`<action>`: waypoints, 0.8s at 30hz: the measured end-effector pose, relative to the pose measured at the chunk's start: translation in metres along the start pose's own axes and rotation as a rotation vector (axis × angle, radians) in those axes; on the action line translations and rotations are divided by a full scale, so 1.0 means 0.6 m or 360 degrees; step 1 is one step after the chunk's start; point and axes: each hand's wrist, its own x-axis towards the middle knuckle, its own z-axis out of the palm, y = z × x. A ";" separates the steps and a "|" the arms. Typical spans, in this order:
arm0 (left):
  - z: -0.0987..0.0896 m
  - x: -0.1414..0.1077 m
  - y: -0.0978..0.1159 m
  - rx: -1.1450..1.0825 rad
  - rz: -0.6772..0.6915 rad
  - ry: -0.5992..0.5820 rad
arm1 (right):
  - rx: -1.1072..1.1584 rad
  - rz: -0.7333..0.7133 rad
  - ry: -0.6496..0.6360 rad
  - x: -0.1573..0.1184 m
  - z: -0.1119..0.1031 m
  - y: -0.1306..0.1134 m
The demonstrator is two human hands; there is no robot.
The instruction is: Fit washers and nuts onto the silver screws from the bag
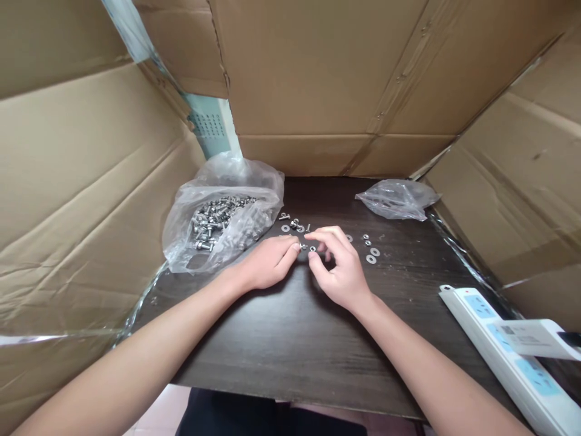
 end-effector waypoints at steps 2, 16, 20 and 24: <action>-0.001 -0.001 0.002 0.0036 0.0014 -0.0011 | -0.0006 0.0063 -0.0073 0.000 0.002 0.001; -0.006 -0.006 0.012 0.0393 0.0096 -0.0161 | 0.0048 0.0439 -0.0455 -0.002 -0.005 0.005; -0.004 -0.006 0.014 0.0401 0.0081 -0.0152 | -0.0003 0.0426 -0.0464 -0.003 0.003 0.010; -0.001 -0.006 0.017 0.0391 0.0080 -0.0158 | 0.0037 0.0453 -0.0478 -0.005 0.006 0.013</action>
